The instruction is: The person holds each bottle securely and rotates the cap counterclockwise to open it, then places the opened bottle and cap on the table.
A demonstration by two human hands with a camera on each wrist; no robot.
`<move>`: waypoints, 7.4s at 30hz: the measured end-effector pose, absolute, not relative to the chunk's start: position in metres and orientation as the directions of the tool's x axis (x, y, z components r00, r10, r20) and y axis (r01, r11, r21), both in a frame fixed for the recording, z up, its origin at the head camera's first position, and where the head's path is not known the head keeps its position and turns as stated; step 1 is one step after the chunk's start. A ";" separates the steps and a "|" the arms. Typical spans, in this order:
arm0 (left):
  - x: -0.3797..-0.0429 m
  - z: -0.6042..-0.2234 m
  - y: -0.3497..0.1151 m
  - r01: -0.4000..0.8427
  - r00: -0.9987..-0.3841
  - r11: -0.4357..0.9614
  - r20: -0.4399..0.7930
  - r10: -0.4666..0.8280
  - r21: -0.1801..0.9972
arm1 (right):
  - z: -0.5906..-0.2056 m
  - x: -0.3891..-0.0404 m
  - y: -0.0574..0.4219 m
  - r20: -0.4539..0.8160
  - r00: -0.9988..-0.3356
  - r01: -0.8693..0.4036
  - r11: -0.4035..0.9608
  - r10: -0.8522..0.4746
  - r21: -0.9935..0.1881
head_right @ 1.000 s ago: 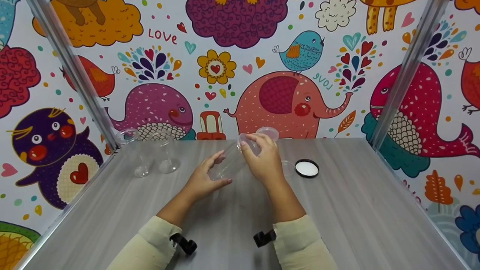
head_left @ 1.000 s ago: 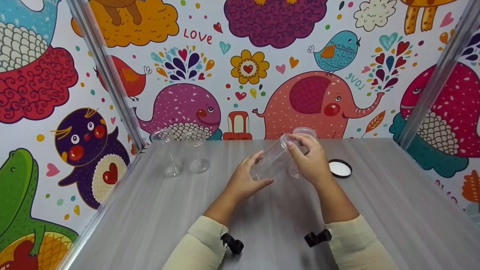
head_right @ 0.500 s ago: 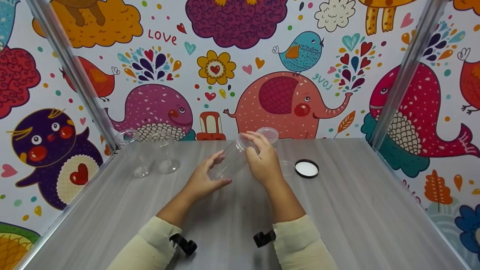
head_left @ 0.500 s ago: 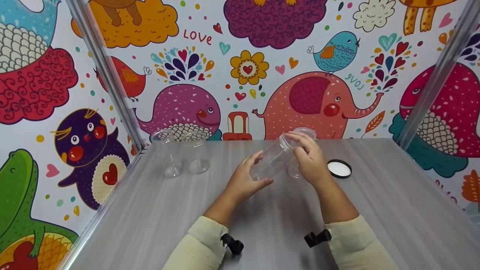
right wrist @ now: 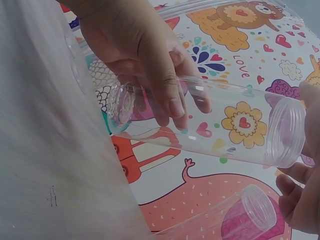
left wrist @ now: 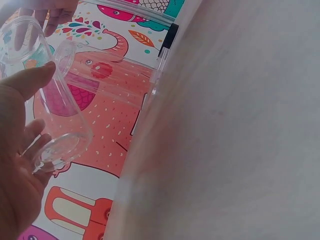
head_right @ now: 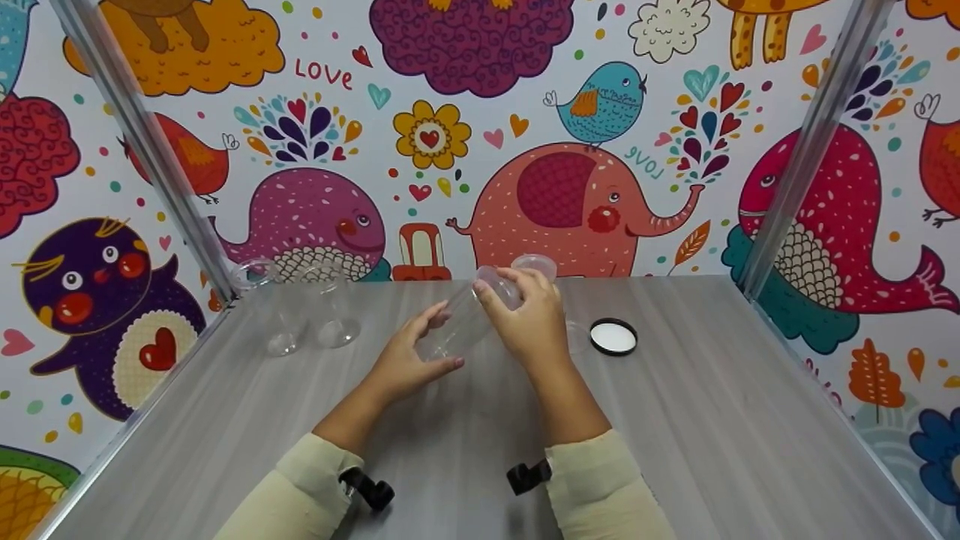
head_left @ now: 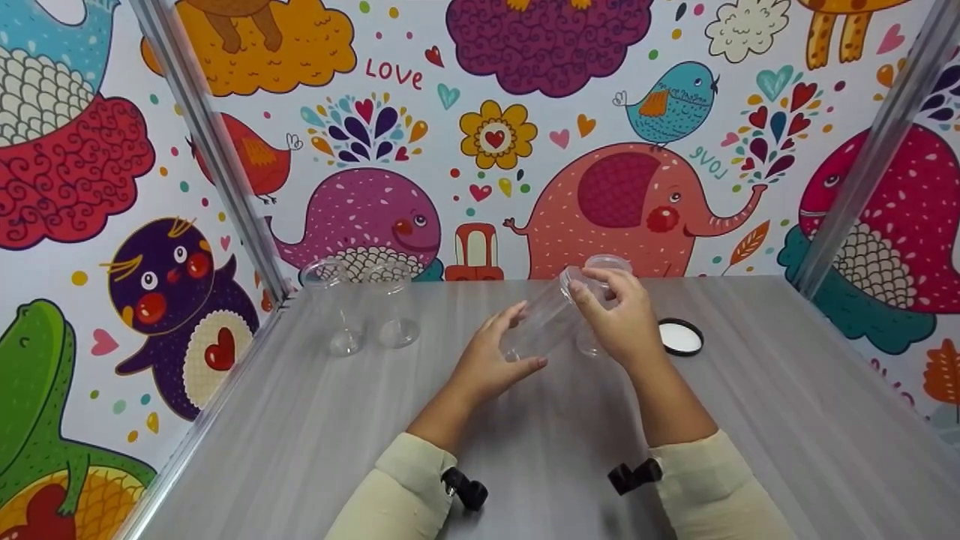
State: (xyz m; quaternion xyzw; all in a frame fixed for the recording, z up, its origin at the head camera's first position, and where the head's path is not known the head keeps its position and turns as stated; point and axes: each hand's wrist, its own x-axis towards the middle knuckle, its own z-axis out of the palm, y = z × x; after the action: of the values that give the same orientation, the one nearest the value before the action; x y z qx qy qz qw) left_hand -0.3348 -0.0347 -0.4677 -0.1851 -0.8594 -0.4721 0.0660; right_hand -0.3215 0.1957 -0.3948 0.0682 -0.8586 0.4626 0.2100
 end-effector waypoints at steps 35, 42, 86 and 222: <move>-0.334 -0.467 -0.035 0.382 -0.922 0.485 0.295 0.249 0.787 | -0.397 -0.322 0.196 0.518 -0.855 -0.447 0.478 0.019 -0.756; -0.334 -0.467 -0.035 0.375 -0.925 0.496 0.283 0.252 0.783 | -0.396 -0.323 0.196 0.439 -0.895 -0.330 0.555 0.073 -0.764; -0.333 -0.467 -0.036 0.370 -0.927 0.483 0.284 0.244 0.794 | -0.395 -0.318 0.194 0.402 -0.915 -0.316 0.551 0.038 -0.772; -0.378 -0.476 -0.089 0.201 -0.893 0.156 0.246 -0.377 0.967 | -0.437 -0.366 0.270 0.118 -0.987 -0.074 0.354 0.105 -0.932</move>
State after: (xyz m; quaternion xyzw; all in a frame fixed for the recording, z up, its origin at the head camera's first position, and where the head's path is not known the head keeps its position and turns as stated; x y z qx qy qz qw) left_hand -0.3777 -0.0891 -0.4763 0.0607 -0.7269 -0.6466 0.2234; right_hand -0.3662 0.2700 -0.4375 -0.0095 -0.8192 0.5680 0.0787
